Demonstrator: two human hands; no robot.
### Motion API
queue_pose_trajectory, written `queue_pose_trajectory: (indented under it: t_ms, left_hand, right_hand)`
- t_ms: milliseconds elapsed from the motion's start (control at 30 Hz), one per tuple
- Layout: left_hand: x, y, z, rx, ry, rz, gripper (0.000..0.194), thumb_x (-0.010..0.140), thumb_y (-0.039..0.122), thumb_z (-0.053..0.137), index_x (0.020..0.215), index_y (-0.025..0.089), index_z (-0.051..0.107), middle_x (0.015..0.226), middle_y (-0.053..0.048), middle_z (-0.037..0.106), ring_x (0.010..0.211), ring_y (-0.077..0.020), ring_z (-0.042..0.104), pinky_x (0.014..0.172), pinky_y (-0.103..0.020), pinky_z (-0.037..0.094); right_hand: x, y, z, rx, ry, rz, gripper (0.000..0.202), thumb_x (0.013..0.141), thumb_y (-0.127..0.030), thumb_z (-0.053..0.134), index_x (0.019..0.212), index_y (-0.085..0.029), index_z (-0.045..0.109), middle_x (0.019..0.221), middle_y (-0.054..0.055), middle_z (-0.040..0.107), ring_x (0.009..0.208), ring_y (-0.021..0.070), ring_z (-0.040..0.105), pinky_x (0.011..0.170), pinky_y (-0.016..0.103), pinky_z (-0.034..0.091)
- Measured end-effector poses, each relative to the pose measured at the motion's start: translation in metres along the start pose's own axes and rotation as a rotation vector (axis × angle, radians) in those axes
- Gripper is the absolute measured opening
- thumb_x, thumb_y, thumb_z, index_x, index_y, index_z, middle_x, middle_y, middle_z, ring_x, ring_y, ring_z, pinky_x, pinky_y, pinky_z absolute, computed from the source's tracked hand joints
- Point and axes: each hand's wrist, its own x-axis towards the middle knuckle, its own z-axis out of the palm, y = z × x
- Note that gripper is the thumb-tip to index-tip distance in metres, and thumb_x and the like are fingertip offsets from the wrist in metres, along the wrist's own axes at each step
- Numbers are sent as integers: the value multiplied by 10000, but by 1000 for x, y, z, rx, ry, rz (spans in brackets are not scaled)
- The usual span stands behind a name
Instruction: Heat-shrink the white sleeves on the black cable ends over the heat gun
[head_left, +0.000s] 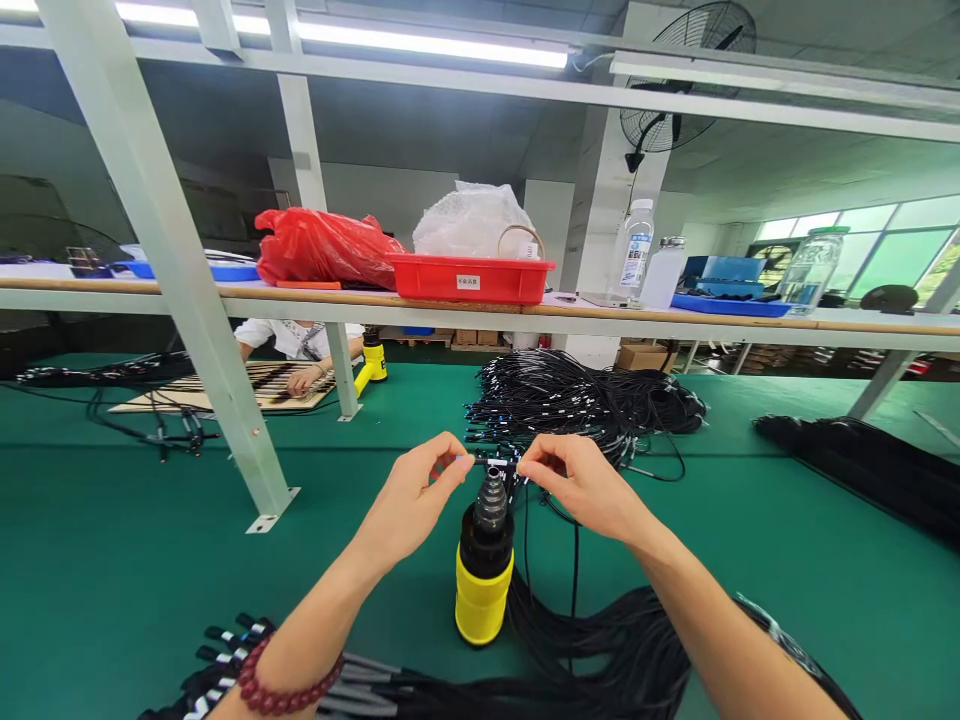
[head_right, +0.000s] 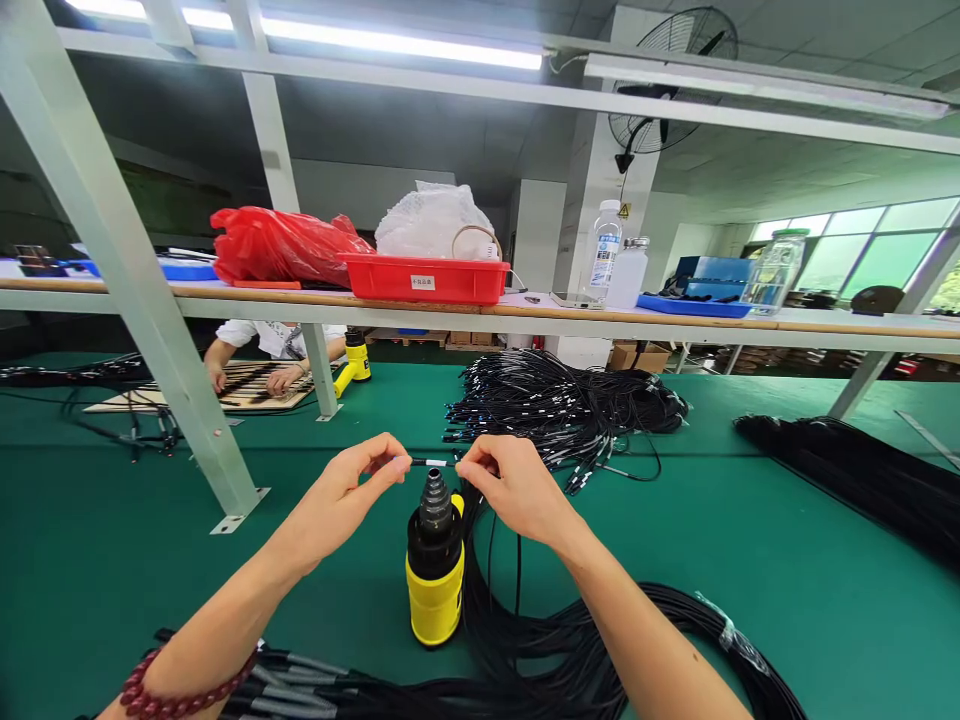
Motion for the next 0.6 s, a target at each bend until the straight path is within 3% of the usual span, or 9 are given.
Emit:
queue_pose_trajectory:
  t_ms: [167,267,433,600]
  left_hand:
    - [1,-1,0,65,-30,-45,572,948,553,326,512,187,389,499,59,359,503,-108,317,534,-263,247]
    - [0,-5,2,52,-23,-19,528,949,527,352,551,189,423,541,54,394,541,-115,348,553,-260,264]
    - [0,-2,1,-37,4,32,295,926,459,460,785,210,533,745,38,517,706,-143,445,617,-241,330]
    - [0,-3,-6,-37,10,-9,419,955,490,349,698,204,515,692,23,546,704,-154,496,642,-249,348]
  right_hand:
    - [-3,-1,-1,-60,-91,-17,396,977,-341,423,679,-172,623,557,-44,502,510,90,396,525,230,290]
    - [-2,0,0,-48,-78,1,374,965,-338,438,677,-172,610,559,-42,500,515,95,394,519,231,286]
    - [-1,1,2,47,-17,10,243,901,-303,537,704,-168,586,627,-33,526,557,101,394,507,222,283]
    - [0,6,4,37,-37,26,372,960,-364,425,687,-176,593,565,-47,469,508,94,378,498,224,283]
